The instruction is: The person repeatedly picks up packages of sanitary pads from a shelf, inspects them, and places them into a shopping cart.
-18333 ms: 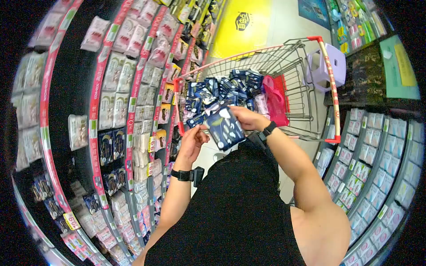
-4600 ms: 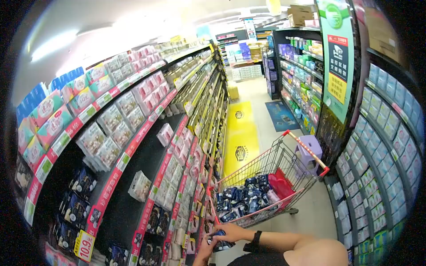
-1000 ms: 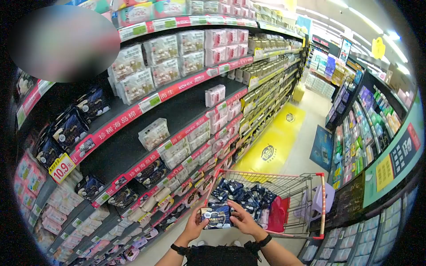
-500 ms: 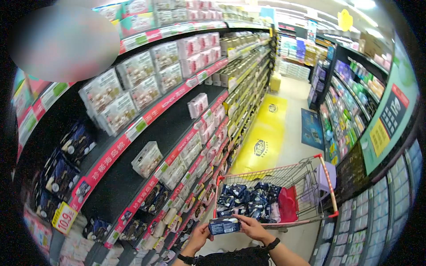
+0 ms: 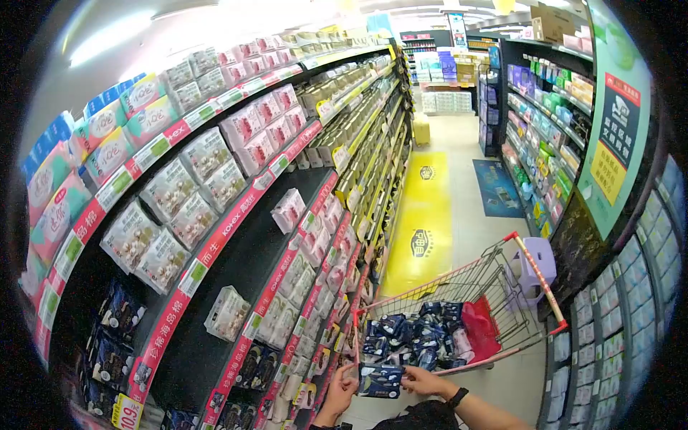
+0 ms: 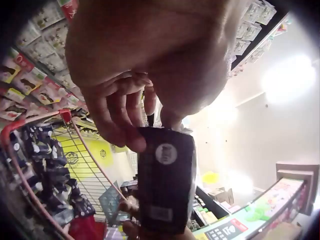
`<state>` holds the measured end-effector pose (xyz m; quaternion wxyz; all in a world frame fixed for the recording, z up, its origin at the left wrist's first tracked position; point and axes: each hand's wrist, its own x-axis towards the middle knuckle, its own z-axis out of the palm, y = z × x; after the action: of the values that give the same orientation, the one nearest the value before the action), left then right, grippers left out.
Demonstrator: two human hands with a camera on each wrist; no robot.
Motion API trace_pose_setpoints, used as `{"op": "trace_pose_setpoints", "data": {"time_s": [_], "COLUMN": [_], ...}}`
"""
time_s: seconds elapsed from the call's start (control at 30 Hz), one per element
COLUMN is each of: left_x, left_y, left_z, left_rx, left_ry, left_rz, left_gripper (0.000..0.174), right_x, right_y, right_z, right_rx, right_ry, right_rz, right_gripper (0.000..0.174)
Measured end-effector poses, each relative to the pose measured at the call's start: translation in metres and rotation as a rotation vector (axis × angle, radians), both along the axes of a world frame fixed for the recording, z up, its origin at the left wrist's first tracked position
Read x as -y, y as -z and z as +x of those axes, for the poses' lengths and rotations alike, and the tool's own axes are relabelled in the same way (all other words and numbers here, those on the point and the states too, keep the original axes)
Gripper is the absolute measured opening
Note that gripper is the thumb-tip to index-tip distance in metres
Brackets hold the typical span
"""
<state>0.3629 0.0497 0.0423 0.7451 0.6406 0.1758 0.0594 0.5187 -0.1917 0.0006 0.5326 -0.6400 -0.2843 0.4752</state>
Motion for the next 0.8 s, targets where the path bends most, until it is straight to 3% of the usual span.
{"op": "trace_pose_setpoints", "data": {"time_s": [0.03, 0.1, 0.17, 0.23, 0.27, 0.37, 0.4, 0.5, 0.57, 0.63, 0.7, 0.8], "left_x": [0.001, 0.002, 0.012, 0.020, 0.024, 0.025, 0.030, 0.042, 0.047, 0.058, 0.061, 0.066], "left_y": [0.005, 0.018, 0.012, 0.023, 0.028, 0.057, 0.056, 0.058, 0.076, 0.057, 0.056, 0.011], "left_z": [0.005, 0.011, 0.021, 0.030, 0.035, 0.052, 0.063, 0.092, 0.102, 0.124, 0.130, 0.137], "left_rx": [-0.024, -0.075, -0.119, -0.171, -0.180, -0.307, -0.340, -0.475, -0.491, -0.442, -0.331, -0.209], "left_ry": [0.006, 0.009, -0.019, -0.058, -0.097, 0.022, 0.025, 0.086, 0.099, 0.080, 0.035, -0.060], "left_rz": [0.013, 0.038, 0.016, 0.015, 0.034, 0.166, 0.173, 0.187, 0.144, 0.131, 0.155, 0.278], "left_gripper": [0.052, 0.051, 0.047, 0.044, 0.032, 0.019, 0.024, 0.038, 0.048, 0.049, 0.041, 0.024], "right_x": [-0.001, -0.007, -0.009, -0.010, -0.005, 0.002, 0.006, 0.022, 0.032, 0.043, 0.053, 0.062], "right_y": [-0.028, -0.045, -0.006, -0.007, -0.008, 0.018, 0.015, 0.039, 0.059, 0.062, 0.059, 0.074], "right_z": [0.003, 0.014, 0.038, 0.058, 0.065, 0.087, 0.096, 0.110, 0.115, 0.120, 0.125, 0.133], "right_rx": [-0.022, -0.077, -0.144, -0.231, -0.230, -0.207, -0.184, -0.341, -0.683, -0.765, -0.719, -0.495], "right_ry": [0.050, 0.107, 0.039, -0.076, -0.033, 0.025, 0.006, 0.128, 0.269, 0.250, 0.244, 0.235], "right_rz": [0.023, 0.141, 0.207, 0.173, 0.124, 0.081, 0.050, -0.074, -0.181, -0.053, -0.020, -0.076], "right_gripper": [0.045, 0.059, 0.053, 0.050, 0.041, 0.034, 0.026, 0.041, 0.052, 0.053, 0.044, 0.031]}}
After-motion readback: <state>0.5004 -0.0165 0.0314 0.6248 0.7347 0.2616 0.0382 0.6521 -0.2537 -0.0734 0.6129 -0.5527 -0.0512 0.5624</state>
